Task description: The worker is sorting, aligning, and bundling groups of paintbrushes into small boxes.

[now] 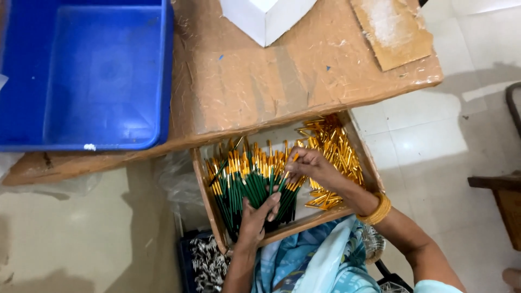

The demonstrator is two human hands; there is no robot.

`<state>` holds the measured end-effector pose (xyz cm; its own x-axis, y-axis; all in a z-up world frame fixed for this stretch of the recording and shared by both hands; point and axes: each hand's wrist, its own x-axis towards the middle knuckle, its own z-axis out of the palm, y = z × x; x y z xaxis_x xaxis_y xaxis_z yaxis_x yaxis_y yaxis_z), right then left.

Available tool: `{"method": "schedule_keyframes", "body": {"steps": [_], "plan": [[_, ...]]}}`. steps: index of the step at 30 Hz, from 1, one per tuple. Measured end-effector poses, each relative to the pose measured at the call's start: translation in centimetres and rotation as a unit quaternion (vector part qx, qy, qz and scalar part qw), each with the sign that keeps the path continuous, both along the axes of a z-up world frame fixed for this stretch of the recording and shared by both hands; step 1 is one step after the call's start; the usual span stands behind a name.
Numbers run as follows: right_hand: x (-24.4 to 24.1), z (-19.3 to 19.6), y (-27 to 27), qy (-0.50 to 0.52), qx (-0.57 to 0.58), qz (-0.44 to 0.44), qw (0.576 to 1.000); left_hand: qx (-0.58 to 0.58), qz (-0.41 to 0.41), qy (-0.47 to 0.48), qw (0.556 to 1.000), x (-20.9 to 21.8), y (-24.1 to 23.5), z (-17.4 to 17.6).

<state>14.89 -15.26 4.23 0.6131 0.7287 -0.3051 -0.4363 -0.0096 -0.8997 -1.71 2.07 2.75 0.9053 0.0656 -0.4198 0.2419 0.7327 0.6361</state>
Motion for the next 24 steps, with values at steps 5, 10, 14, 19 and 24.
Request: {"method": "schedule_keyframes", "body": {"steps": [5, 10, 14, 19, 24], "plan": [[1.2, -5.6, -2.5, -0.194, -0.123, 0.034, 0.973, 0.392, -0.031, -0.044, 0.919, -1.0, 0.6, -1.8], [7.3, -15.0, -7.8, -0.81, -0.47, 0.107, 0.333, 0.67, -0.009, -0.197, 0.715, -2.0, 2.3, -2.5], [11.3, -14.6, -3.6, -0.846, -0.496, 0.16, 0.112, 0.512, -0.022, 0.094, 0.854, -4.1, 3.0, -8.8], [12.9, -10.0, -1.6, -0.811, -0.445, 0.175, 0.336, 0.273, -0.018, 0.235, 0.933, -2.7, 2.8, -7.3], [11.9, -7.8, -3.2, -0.833, -0.35, 0.025, 0.427, 0.249, 0.026, 0.188, 0.95, -1.9, 2.4, -2.5]]}}
